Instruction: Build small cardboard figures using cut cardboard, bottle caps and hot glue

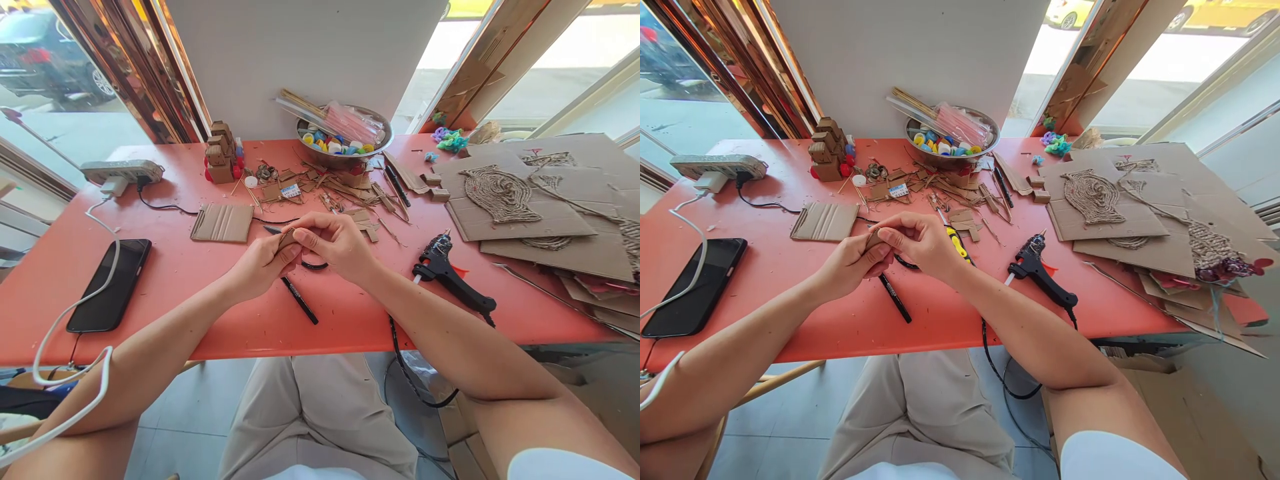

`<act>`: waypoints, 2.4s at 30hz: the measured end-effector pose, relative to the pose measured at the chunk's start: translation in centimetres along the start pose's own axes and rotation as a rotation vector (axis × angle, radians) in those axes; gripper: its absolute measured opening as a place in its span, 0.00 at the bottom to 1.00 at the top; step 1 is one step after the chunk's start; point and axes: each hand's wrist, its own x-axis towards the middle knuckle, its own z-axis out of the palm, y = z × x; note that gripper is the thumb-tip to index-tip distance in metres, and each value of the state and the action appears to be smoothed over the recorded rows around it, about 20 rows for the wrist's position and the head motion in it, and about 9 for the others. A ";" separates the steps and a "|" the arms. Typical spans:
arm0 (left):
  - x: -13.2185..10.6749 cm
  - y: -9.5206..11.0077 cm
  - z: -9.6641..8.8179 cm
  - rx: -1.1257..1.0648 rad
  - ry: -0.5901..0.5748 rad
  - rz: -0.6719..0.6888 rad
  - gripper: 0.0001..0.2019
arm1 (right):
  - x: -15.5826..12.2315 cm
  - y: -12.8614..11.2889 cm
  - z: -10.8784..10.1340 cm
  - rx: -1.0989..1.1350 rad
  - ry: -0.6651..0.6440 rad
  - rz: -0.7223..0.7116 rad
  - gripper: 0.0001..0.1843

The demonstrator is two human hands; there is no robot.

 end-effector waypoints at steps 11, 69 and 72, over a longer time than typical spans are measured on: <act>0.1 0.1 -0.4 0.006 -0.058 -0.015 0.29 | -0.2 0.0 0.5 -0.217 0.091 -0.090 0.27; -0.1 0.3 -0.6 0.052 0.516 -0.006 0.11 | -0.1 0.1 0.6 -0.259 0.137 0.027 0.19; -0.2 0.3 -0.4 0.125 0.578 0.021 0.14 | -0.1 0.1 0.7 -0.300 0.164 0.020 0.18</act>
